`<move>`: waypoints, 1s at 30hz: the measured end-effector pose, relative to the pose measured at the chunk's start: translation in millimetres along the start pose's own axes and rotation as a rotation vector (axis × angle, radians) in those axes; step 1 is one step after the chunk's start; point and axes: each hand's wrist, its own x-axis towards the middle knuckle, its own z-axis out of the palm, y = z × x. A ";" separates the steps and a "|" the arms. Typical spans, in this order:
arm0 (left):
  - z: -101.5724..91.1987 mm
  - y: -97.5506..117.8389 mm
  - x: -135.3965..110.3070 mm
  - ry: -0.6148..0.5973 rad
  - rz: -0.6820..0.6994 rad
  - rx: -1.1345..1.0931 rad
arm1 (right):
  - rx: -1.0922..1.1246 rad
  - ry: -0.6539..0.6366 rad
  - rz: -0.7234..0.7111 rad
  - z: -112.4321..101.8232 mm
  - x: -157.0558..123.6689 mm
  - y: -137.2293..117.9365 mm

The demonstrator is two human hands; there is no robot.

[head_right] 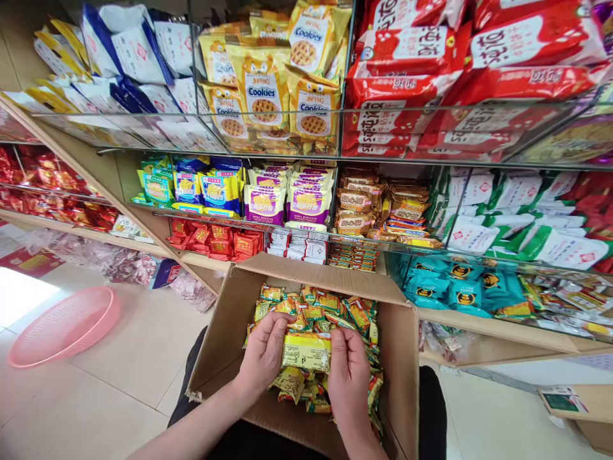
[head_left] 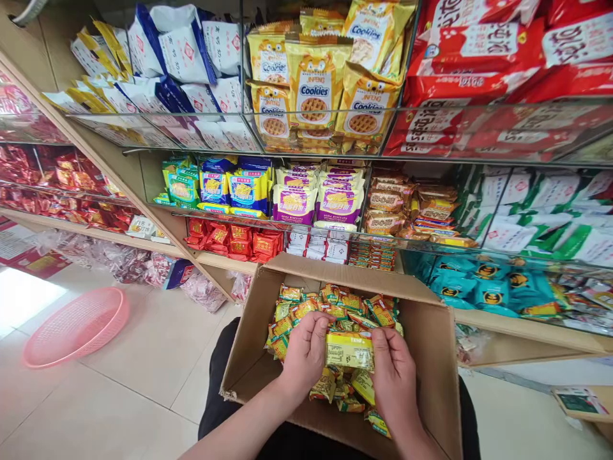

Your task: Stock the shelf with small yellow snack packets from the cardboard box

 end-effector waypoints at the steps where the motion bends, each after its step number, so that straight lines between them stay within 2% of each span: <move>1: 1.8 2.5 -0.3 0.011 -0.005 -0.024 | 0.050 0.006 0.039 0.8 -0.8 -1.1; 4: 6.3 8.2 -0.6 0.047 -0.059 -0.079 | 0.095 0.026 0.067 -0.1 -1.5 -8.0; 7: 7.0 8.5 0.0 0.022 -0.186 -0.122 | -0.111 0.054 -0.134 -8.4 0.4 -16.6; 10: 3.4 7.3 1.2 -0.148 -0.425 -0.226 | -0.294 0.025 -0.441 -20.5 3.1 -24.6; 13: -1.8 10.5 2.4 -0.408 -0.681 -0.452 | -0.379 -0.111 -0.750 -29.4 2.9 -33.2; 15: -4.7 14.7 2.9 -0.504 -0.738 -0.568 | -0.373 -0.251 -0.859 -32.2 0.1 -38.3; 16: -6.1 16.8 3.2 -0.508 -0.710 -0.600 | -0.352 -0.300 -0.877 -32.8 -2.0 -39.8; 18: -9.0 20.1 3.6 -0.441 -0.560 -0.614 | -0.296 -0.325 -0.830 -32.8 -6.9 -39.3; 20: -12.1 21.7 4.1 -0.392 -0.370 -0.554 | -0.213 -0.255 -0.681 -31.5 -11.0 -34.3; 22: -14.8 21.9 4.0 -0.396 -0.204 -0.450 | -0.074 -0.216 -0.411 -29.1 -13.4 -27.6; 24: -16.1 21.3 3.2 -0.426 -0.080 -0.363 | 0.104 -0.252 -0.110 -26.4 -13.9 -23.0; 26: -15.6 20.3 2.0 -0.437 -0.002 -0.309 | 0.227 -0.312 0.089 -24.1 -13.5 -22.6; 28: -13.6 19.1 1.3 -0.426 0.014 -0.300 | 0.253 -0.325 0.149 -22.6 -13.0 -26.0; 30: -10.7 17.0 1.8 -0.399 -0.025 -0.326 | 0.228 -0.316 0.148 -21.8 -12.8 -30.1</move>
